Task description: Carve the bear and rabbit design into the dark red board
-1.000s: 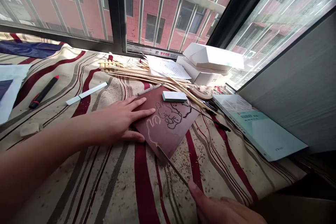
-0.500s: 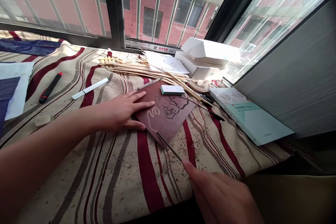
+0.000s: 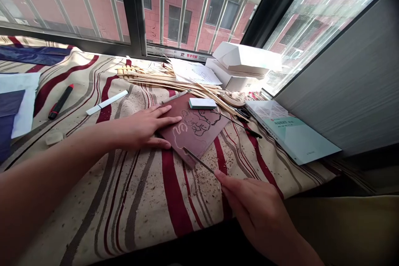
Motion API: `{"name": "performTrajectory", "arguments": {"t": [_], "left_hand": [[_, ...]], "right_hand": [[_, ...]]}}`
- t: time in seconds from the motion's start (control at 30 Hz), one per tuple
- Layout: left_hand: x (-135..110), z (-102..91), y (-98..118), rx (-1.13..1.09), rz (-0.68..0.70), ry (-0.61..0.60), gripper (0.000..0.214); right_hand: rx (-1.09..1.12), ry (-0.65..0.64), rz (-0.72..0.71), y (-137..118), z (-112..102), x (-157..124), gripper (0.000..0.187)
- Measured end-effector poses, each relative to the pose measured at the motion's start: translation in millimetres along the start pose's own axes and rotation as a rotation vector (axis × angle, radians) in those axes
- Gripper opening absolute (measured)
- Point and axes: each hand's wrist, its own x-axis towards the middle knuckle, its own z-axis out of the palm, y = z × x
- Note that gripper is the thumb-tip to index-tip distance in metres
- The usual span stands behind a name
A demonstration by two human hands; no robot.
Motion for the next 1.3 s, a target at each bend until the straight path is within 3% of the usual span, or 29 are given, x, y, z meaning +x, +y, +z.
{"name": "performTrajectory", "arguments": {"t": [0.27, 0.47, 0.63, 1.0, 1.3], "left_hand": [[0.4, 4.1, -6.2, -0.001, 0.031, 0.016, 0.093], [-0.3, 4.2, -10.5, -0.014, 0.097, 0.037, 0.097], [-1.6, 2.2, -9.0, -0.022, 0.119, 0.062, 0.095], [-2.3, 0.4, -8.6, -0.011, 0.099, 0.039, 0.088], [-2.0, 0.6, -9.6, -0.027, 0.109, 0.035, 0.093]], "right_hand": [[0.077, -0.054, -0.01, 19.1, 2.1, 8.0, 0.033], [0.121, -0.133, -0.018, 26.0, -11.7, 13.4, 0.032], [0.076, -0.119, -0.036, 24.1, -11.1, 10.1, 0.035], [0.278, -0.087, 0.039, 33.4, -0.5, 15.6, 0.029], [0.149, -0.163, 0.03, 26.0, -13.6, 16.4, 0.035]]}}
